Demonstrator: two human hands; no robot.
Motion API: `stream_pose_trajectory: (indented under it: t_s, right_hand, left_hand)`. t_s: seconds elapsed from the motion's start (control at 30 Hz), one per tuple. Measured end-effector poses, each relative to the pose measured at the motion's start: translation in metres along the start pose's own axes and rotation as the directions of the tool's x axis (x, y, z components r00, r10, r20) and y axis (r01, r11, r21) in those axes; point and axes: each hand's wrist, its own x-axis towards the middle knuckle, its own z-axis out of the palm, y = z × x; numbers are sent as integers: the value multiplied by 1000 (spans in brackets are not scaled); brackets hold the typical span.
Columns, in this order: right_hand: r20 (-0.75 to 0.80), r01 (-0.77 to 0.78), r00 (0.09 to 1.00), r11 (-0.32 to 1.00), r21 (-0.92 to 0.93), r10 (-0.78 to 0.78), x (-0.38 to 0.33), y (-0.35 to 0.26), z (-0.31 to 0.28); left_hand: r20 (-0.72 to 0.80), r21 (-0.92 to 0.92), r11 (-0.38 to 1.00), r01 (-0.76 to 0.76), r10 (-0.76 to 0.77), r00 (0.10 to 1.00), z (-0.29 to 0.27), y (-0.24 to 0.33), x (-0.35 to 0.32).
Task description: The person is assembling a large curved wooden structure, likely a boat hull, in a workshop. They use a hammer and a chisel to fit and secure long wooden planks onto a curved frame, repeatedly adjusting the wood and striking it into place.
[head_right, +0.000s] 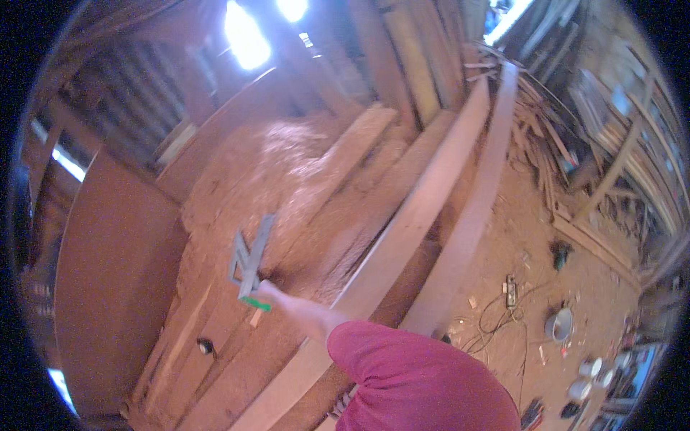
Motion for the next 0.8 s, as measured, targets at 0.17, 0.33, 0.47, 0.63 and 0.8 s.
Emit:
stream_pose_trajectory:
  t_s: [0.17, 0.33, 0.47, 0.63, 0.8]
  right_hand:
    - [86, -55, 995, 986, 154, 42, -63, -39, -39]
    - [83, 188, 969, 915, 358, -232, -261, -58, -141]
    - [-297, 221, 945, 938, 268, -138, -441, -27, -203]
    - [-839, 285, 532, 908, 307, 116, -635, 59, -237]
    - [-730, 71, 259, 742, 667, 632, -862, 195, -208]
  left_hand:
    - [-41, 51, 998, -32, 35, 999, -7, 14, 11]
    - [-86, 100, 993, -57, 66, 994, -5, 28, -9]
    - [-133, 127, 986, -105, 122, 984, 12, 26, -26]
    - [-174, 129, 984, -122, 143, 974, 33, 9, -52]
    - [-61, 163, 984, -70, 81, 995, 34, -2, -67]
